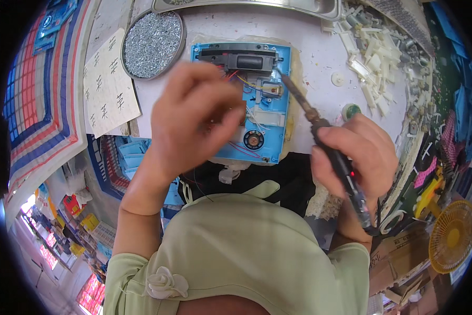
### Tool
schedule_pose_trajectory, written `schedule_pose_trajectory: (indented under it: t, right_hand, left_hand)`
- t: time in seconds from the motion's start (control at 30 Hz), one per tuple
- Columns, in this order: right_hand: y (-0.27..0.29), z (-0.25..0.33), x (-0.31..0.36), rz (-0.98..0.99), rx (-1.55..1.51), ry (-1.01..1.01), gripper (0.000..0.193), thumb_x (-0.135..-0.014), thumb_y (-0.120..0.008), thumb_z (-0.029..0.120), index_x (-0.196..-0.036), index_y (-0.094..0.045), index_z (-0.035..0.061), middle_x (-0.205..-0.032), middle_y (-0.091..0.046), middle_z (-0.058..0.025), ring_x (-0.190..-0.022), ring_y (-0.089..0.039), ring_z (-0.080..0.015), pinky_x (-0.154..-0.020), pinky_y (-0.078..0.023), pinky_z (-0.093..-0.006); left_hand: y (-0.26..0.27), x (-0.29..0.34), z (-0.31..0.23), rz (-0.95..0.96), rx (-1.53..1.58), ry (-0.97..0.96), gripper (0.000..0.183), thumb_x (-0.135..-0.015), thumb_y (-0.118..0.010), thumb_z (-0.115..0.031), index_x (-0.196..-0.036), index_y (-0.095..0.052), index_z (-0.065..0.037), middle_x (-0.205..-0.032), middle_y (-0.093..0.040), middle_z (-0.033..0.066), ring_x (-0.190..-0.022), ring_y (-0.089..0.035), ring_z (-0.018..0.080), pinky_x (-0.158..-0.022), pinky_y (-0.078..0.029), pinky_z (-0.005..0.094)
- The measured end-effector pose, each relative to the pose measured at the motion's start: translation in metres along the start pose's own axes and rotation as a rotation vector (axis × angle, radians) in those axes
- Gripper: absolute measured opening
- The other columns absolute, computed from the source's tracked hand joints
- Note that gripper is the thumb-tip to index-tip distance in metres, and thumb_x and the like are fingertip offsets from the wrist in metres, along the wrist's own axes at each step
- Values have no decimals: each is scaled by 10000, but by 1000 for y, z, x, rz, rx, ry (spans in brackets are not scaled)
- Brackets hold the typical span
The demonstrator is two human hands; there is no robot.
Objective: Soldering wires and assembling components into a blue plastic electronics housing.
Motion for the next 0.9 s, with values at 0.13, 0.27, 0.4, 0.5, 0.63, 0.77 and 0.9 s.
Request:
schedule_pose_trajectory:
  t: [0.13, 0.27, 0.4, 0.5, 0.63, 0.77, 0.9]
  right_hand:
    - [14, -5, 12, -109, -26, -85, 290, -746, -769, 9, -1011, -656, -20, -692, -603, -100, -562, -553, -207, -523, -409, -301]
    - [18, -6, 19, -141, -35, -149, 316, -769, -771, 17, -1058, -651, -23, -745, -619, -110, -608, -579, -206, -566, -441, -291]
    - [7, -27, 52, -372, -274, -464, 409, -863, -780, 67, -1237, -645, -30, -1093, -671, -134, -854, -643, -154, -752, -515, -269]
    - [-38, -19, 10, -130, -175, -307, 538, -795, -786, -9, -1309, -629, 19, -1065, -682, -117, -901, -664, -210, -822, -507, -311]
    - [-66, -23, -3, -57, -229, -371, 592, -825, -719, -93, -1381, -549, 23, -1139, -626, -101, -999, -681, -184, -892, -506, -302]
    - [-67, -21, -5, -73, -181, -317, 592, -813, -692, -138, -1362, -559, 39, -1092, -593, -76, -916, -660, -153, -838, -512, -283]
    - [-63, -20, -5, -146, -158, -254, 603, -747, -719, -148, -1299, -636, 78, -1023, -613, -102, -822, -662, -173, -716, -537, -271]
  left_hand:
    - [-31, 7, -20, 293, -59, -170, 260, -750, -786, -30, -987, -685, -59, -986, -640, 79, -836, -678, 284, -668, -560, 362]
    - [-35, 3, -9, 252, 92, -158, 196, -790, -757, -3, -974, -703, -43, -928, -663, 80, -801, -682, 249, -666, -549, 338]
    - [-36, 3, 24, 296, 314, 223, 108, -852, -752, -12, -950, -707, -8, -822, -655, 50, -707, -647, 113, -605, -504, 267]
    - [-38, 3, 24, 273, 382, 329, 82, -883, -745, -21, -944, -701, 11, -790, -639, 25, -663, -604, 54, -573, -473, 229]
    - [-37, 4, 28, 252, 404, 367, 96, -867, -748, -38, -920, -685, 12, -762, -654, 74, -629, -621, 127, -574, -488, 276]
    - [-35, 1, 25, 245, 374, 320, 107, -857, -747, -45, -910, -670, 9, -757, -665, 108, -623, -639, 185, -589, -503, 311]
    - [-37, 1, 25, 245, 383, 322, 110, -851, -750, -50, -899, -666, 4, -754, -661, 109, -621, -634, 203, -585, -493, 319]
Point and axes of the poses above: each hand's wrist, its own x-axis away from the middle knuckle, its own y-axis out of the back of the hand, z = x × y, the point moved 9 cm from there along -x, towards the middle knuckle
